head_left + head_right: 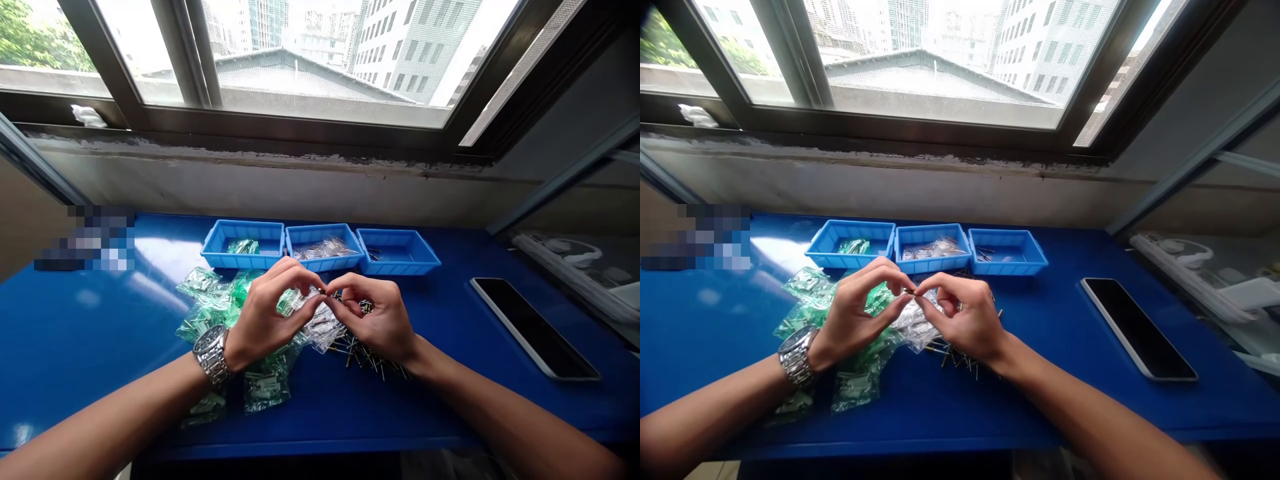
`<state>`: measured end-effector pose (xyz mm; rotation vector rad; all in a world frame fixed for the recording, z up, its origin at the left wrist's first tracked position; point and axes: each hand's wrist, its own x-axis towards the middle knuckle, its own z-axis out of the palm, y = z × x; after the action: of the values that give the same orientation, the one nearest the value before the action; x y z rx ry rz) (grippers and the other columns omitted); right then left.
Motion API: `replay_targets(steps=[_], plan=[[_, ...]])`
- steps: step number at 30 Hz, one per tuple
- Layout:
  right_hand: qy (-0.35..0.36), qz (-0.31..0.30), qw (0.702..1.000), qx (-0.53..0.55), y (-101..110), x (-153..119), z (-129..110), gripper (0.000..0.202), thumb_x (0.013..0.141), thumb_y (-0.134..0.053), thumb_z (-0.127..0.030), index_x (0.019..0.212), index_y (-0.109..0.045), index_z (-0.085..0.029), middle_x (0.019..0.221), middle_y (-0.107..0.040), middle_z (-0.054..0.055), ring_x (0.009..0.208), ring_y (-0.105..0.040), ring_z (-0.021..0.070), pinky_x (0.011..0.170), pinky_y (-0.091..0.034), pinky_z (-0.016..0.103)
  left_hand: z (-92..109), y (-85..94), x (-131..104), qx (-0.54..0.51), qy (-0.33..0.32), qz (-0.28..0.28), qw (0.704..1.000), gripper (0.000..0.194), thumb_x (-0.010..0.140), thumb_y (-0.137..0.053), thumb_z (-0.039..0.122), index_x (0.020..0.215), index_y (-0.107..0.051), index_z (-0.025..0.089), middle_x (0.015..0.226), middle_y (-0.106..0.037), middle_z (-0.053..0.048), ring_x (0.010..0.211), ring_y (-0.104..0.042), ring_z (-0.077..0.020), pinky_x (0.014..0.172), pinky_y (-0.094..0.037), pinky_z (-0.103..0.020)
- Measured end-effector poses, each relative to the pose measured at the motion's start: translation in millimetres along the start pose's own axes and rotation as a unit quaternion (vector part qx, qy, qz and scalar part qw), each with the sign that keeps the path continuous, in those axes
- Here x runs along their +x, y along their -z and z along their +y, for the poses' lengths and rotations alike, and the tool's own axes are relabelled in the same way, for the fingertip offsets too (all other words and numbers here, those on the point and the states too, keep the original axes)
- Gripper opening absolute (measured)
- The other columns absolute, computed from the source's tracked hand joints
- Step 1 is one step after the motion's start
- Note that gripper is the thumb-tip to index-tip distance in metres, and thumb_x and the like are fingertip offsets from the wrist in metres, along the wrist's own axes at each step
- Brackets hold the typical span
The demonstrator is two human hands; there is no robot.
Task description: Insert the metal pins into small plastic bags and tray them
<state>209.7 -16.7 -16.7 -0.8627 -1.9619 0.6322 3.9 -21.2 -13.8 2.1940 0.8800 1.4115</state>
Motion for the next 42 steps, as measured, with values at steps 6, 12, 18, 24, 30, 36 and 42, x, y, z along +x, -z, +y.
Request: replay_targets(steps=[6, 12, 18, 24, 30, 36, 42], plan=[[-0.018, -0.027, 0.999, 0.008, -0.6, -1.4, 1.3, 0.009, 0.09, -0.076, -0.025, 0.096, -0.075, -0.018, 0.056, -0.043, -0.008, 0.048, -0.041, 0.0077, 0.047, -0.034, 0.024, -0.9, -0.8, 0.0, 0.0, -0.001, -0.014, 1.0, 0.005, 0.094, -0.071, 0.017, 0.098, -0.07, 0.016, 0.085, -0.065, -0.003, 0.078, -0.059, -0.0153, 0.068, -0.05, -0.03], [0.003, 0.019, 1.0, -0.005, 0.5, -0.7, -0.6, 0.006, 0.09, -0.074, -0.021, 0.094, -0.074, -0.017, 0.055, -0.044, -0.009, 0.046, -0.041, 0.0072, 0.046, -0.036, 0.022, -2.4, -0.4, 0.9, 0.002, 0.0, -0.003, 1.0, 0.005, 0.094, -0.072, 0.016, 0.098, -0.069, 0.016, 0.086, -0.067, -0.003, 0.079, -0.06, -0.0148, 0.07, -0.051, -0.03], [0.064, 0.075, 0.995, -0.025, 2.7, -1.0, -2.8, 0.007, 0.088, -0.074, -0.016, 0.095, -0.072, -0.018, 0.055, -0.047, -0.009, 0.043, -0.042, 0.006, 0.044, -0.036, 0.021, -1.6, 0.1, 0.9, 0.006, 0.012, -0.023, 1.0, 0.003, 0.095, -0.07, 0.018, 0.097, -0.069, 0.017, 0.086, -0.065, -0.003, 0.079, -0.059, -0.0161, 0.07, -0.05, -0.03], [0.106, 0.058, 0.992, -0.035, 3.2, -0.4, -6.8, 0.008, 0.088, -0.073, -0.015, 0.095, -0.072, -0.018, 0.055, -0.049, -0.008, 0.042, -0.042, 0.006, 0.043, -0.037, 0.021, 0.1, -2.2, 1.1, -0.004, 0.002, -0.072, 0.997, 0.003, 0.095, -0.065, 0.016, 0.097, -0.068, 0.016, 0.084, -0.064, -0.004, 0.078, -0.058, -0.0181, 0.07, -0.049, -0.032], [0.074, 0.062, 0.995, -0.033, 3.9, -0.1, -4.8, 0.008, 0.087, -0.072, -0.014, 0.094, -0.07, -0.018, 0.056, -0.048, -0.009, 0.044, -0.042, 0.0065, 0.045, -0.037, 0.021, 0.7, -0.7, 0.3, -0.005, 0.032, -0.048, 0.998, 0.005, 0.094, -0.067, 0.017, 0.098, -0.069, 0.016, 0.088, -0.065, -0.004, 0.081, -0.06, -0.017, 0.07, -0.05, -0.031], [0.018, 0.015, 0.999, -0.026, 2.4, -0.1, -1.5, 0.005, 0.089, -0.071, -0.02, 0.093, -0.071, -0.017, 0.057, -0.046, -0.008, 0.047, -0.042, 0.0081, 0.047, -0.038, 0.023, 0.6, 1.0, 1.0, -0.003, 0.029, -0.021, 0.999, 0.002, 0.095, -0.067, 0.017, 0.097, -0.067, 0.016, 0.089, -0.066, -0.003, 0.081, -0.06, -0.0152, 0.071, -0.051, -0.03], [-0.013, -0.041, 0.999, 0.003, -0.2, 0.0, 1.5, 0.008, 0.09, -0.074, -0.023, 0.095, -0.073, -0.017, 0.056, -0.044, -0.008, 0.047, -0.04, 0.0075, 0.047, -0.033, 0.023, 1.6, 0.7, 0.3, 0.008, 0.029, -0.029, 0.999, 0.003, 0.095, -0.067, 0.02, 0.097, -0.068, 0.017, 0.086, -0.064, -0.003, 0.079, -0.059, -0.0158, 0.069, -0.05, -0.03]])
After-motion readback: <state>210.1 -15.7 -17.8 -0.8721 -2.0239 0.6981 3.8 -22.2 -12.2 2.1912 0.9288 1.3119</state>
